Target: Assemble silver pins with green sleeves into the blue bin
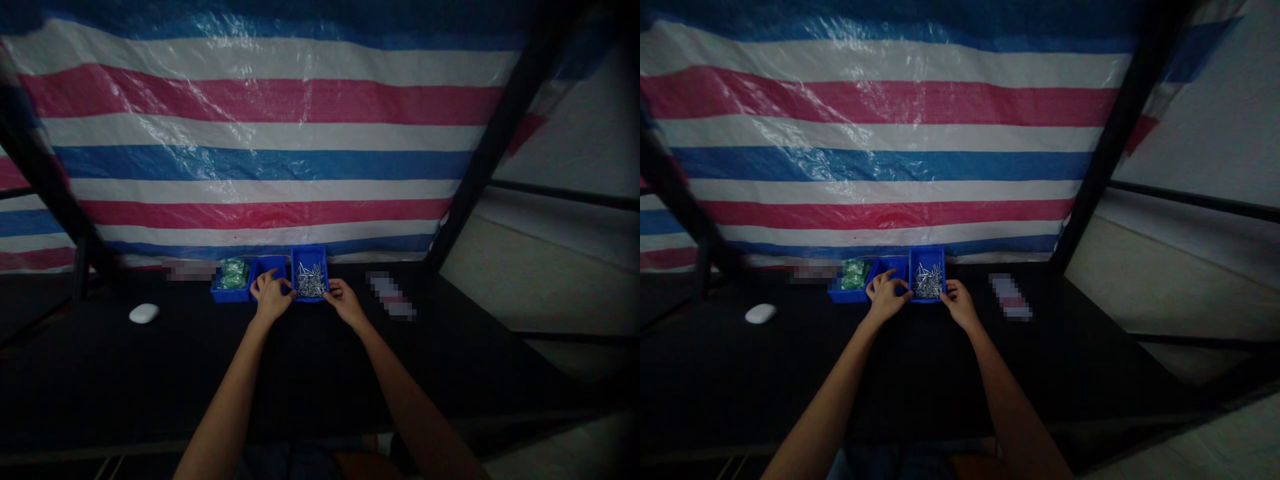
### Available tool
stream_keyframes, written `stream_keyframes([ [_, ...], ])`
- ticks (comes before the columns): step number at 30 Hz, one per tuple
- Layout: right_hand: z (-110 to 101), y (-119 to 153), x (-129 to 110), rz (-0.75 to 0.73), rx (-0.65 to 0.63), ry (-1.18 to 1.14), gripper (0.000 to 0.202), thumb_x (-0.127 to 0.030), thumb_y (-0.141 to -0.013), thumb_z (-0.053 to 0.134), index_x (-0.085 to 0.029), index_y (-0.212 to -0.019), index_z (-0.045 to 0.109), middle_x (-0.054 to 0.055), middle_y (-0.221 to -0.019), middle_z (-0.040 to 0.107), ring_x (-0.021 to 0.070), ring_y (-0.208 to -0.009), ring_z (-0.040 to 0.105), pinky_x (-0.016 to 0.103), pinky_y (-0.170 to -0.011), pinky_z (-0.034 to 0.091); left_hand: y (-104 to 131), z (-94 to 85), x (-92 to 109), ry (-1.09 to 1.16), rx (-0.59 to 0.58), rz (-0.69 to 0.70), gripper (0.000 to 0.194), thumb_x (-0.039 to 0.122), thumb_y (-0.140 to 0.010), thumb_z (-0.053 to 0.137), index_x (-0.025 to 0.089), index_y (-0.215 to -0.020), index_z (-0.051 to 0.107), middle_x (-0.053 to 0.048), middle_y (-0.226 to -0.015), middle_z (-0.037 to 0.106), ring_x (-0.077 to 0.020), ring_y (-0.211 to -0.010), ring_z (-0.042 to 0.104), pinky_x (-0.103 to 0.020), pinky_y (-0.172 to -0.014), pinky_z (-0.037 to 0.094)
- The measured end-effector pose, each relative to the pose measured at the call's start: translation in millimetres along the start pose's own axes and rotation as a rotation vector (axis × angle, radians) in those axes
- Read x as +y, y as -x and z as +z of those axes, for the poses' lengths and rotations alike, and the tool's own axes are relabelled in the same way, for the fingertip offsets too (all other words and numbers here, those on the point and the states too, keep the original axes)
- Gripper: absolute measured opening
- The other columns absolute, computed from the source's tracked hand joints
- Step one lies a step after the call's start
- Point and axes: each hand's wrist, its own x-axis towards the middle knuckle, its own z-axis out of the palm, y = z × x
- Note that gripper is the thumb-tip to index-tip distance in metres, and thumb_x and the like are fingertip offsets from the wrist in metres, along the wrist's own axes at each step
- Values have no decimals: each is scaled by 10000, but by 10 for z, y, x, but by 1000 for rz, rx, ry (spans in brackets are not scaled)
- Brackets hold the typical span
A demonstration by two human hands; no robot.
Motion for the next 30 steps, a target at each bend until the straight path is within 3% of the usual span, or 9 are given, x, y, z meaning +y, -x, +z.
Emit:
stream_keyframes([
  [15,-2,29,-52,-83,-49,161,290,-278,-677,574,-179,-933,482,28,-797,538,141,-661,521,295,-625,453,-9,-34,-80,-43,-88,71,224,365,-657,621,260,-850,581,-18,-1238,408,-252,-1155,285,-429,-932,189],
  [18,-1,66,-162,-124,-20,221,409,-281,-673,573,-183,-1052,455,69,-952,530,158,-715,527,317,-650,458,-15,-44,-84,-30,-103,84,225,355,-656,626,252,-850,576,-23,-1228,415,-262,-1147,290,-430,-920,196],
  [20,17,113,-279,-189,63,327,545,-272,-676,566,-199,-1183,380,103,-1105,470,194,-829,519,355,-715,449,-14,-44,-85,-18,-104,104,217,341,-657,627,246,-844,571,-25,-1218,422,-264,-1139,296,-432,-914,201],
  [24,109,220,-512,-330,121,669,591,-307,-713,552,-213,-1260,349,116,-1251,366,286,-1128,355,439,-914,317,8,-53,-75,-28,-112,115,213,295,-651,631,238,-842,556,-31,-1218,418,-267,-1138,296,-437,-920,195],
  [30,216,226,-523,-362,73,981,754,-419,-731,551,-222,-1355,178,127,-1409,110,327,-1267,120,490,-952,212,41,-36,-71,-65,-113,159,242,280,-642,630,225,-856,532,-44,-1206,422,-260,-1125,317,-433,-926,200],
])
